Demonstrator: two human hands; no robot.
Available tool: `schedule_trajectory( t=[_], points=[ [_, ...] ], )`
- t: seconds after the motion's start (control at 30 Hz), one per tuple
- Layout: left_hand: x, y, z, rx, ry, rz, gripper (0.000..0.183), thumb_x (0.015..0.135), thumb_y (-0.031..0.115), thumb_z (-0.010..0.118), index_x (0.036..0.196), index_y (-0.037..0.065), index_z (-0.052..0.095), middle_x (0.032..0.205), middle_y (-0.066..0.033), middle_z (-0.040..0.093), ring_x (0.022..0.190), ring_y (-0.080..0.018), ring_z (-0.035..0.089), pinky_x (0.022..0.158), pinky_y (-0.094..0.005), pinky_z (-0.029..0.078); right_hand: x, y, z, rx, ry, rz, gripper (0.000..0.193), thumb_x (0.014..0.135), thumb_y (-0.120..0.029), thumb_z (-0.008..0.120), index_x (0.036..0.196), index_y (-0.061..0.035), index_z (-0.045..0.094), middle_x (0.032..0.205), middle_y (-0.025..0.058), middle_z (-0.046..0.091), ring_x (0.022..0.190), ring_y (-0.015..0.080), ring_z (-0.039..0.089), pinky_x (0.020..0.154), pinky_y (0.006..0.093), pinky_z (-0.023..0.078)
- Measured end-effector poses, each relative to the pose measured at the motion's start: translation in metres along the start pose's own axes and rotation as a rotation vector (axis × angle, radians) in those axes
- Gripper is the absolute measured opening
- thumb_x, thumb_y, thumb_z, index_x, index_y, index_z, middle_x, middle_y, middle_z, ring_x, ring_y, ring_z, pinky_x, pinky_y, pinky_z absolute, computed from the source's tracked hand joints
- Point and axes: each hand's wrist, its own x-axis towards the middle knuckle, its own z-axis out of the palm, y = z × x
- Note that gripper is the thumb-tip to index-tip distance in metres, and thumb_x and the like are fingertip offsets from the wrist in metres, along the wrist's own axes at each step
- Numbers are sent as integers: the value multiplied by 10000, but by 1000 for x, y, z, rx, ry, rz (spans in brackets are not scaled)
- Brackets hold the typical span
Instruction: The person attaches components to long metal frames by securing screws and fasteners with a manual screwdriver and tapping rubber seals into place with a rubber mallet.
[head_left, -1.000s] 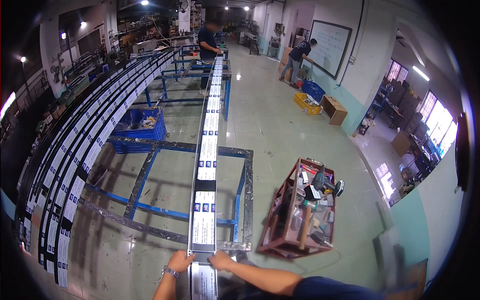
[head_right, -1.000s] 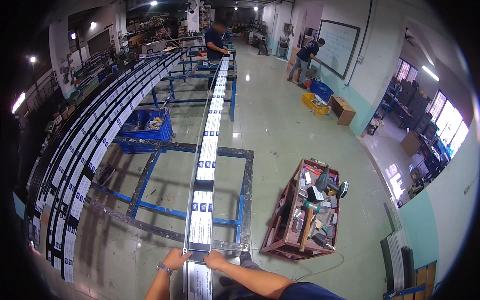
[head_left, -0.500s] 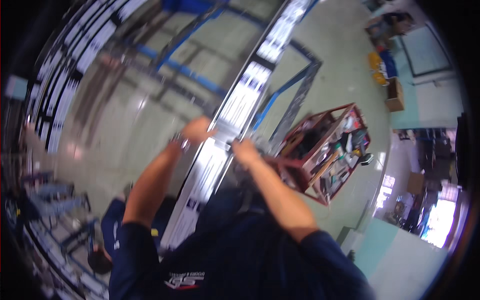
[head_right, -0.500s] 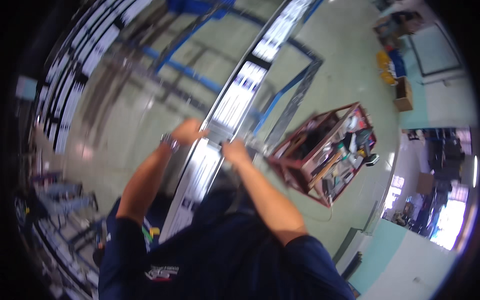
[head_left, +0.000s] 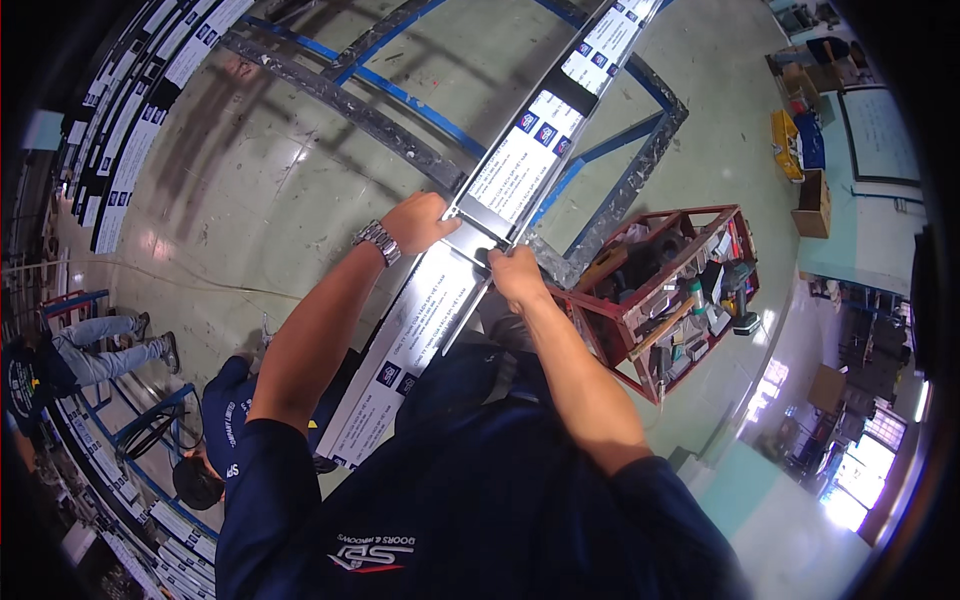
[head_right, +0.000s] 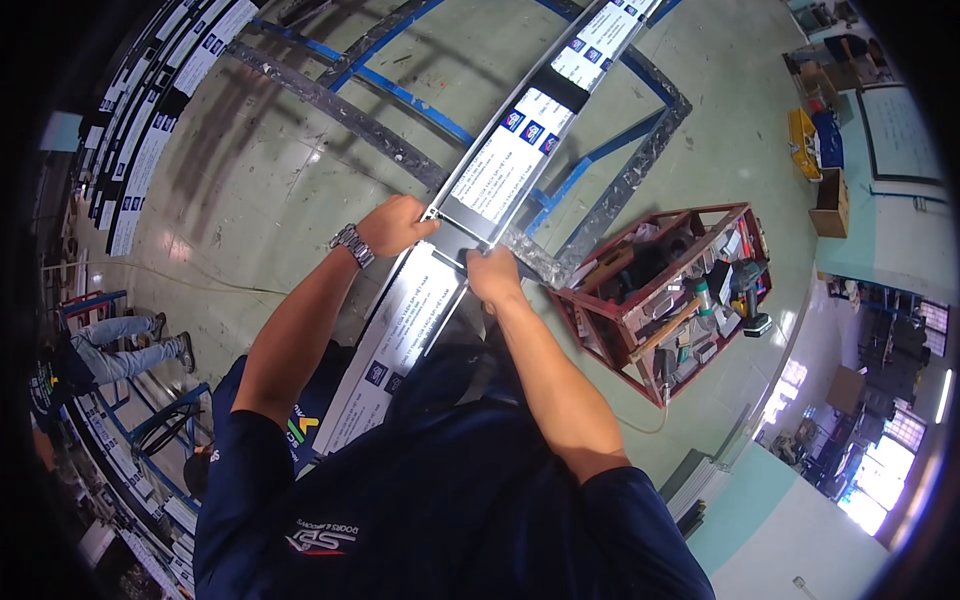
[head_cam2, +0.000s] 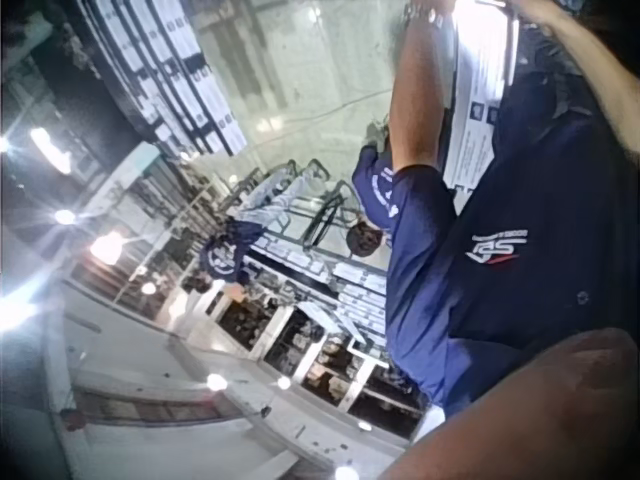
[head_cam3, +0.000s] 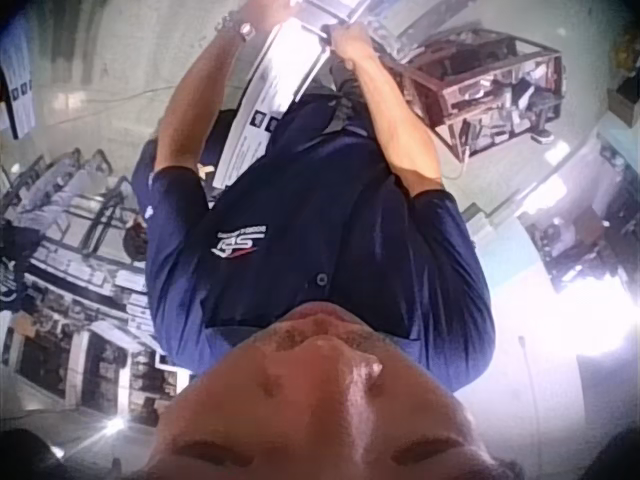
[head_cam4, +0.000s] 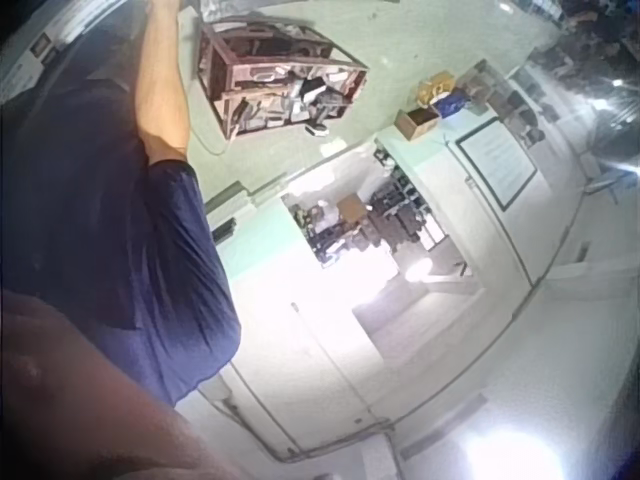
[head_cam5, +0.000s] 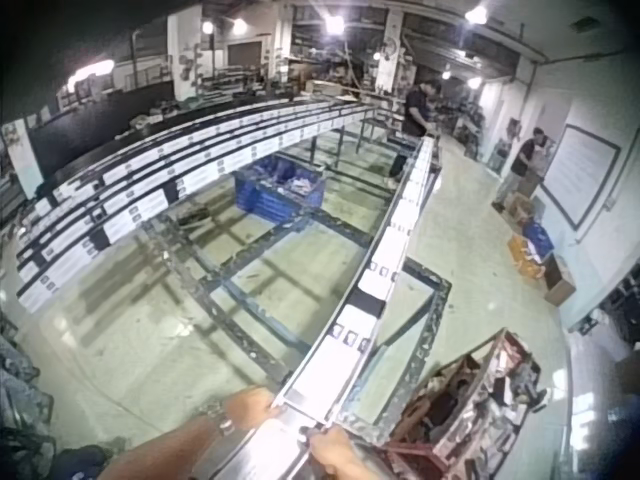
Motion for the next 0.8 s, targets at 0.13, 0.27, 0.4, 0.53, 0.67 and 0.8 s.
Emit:
schedule_trajectory(
  t=[0.13, 0.27, 0.4, 0.53, 0.67, 0.8],
  points=[
    [4, -6, 1, 21, 46, 23, 513, 1007, 377, 662, 676, -15, 644, 635, -173, 675, 707, -371, 710, 716, -492, 543, -2, -17, -4, -94, -27, 88, 323, 996, -183, 608, 1036, 128, 687, 736, 190, 692, 500, 268, 646, 405, 436, 422],
    [10, -5, 2, 128, 193, 110, 528, 1001, 386, 663, 667, -22, 624, 651, -209, 662, 724, -395, 704, 714, -504, 530, 11, -9, -2, 2, 7, -33, 335, 991, -196, 610, 994, 132, 678, 701, 186, 678, 427, 262, 590, 362, 433, 364],
    [11, 10, -13, 28, -18, -26, 537, 996, 387, 662, 701, -61, 632, 679, -228, 671, 752, -409, 714, 719, -509, 535, 7, -13, -5, -58, 21, 7, 382, 987, -218, 624, 1004, 162, 661, 702, 190, 663, 440, 248, 589, 361, 438, 351],
    [9, 13, -17, 12, -66, -62, 531, 988, 393, 668, 757, -84, 646, 750, -279, 676, 810, -450, 706, 747, -531, 530, 2, -24, -6, -118, -6, 68, 400, 977, -223, 629, 999, 175, 657, 739, 201, 676, 449, 252, 595, 364, 441, 356],
    [8, 14, -15, 39, -52, -81, 523, 983, 401, 673, 821, -96, 658, 837, -315, 678, 876, -487, 683, 791, -545, 523, 3, -22, -6, -153, 20, 65, 416, 960, -247, 653, 1027, 163, 667, 769, 206, 689, 497, 268, 624, 386, 435, 390],
    [8, 11, -13, 46, -66, -116, 507, 983, 400, 675, 865, -93, 670, 870, -316, 682, 908, -498, 678, 820, -552, 520, 3, -25, -6, -191, 21, 88, 426, 948, -272, 683, 1054, 141, 675, 782, 202, 697, 518, 262, 632, 394, 416, 398]
  ],
)
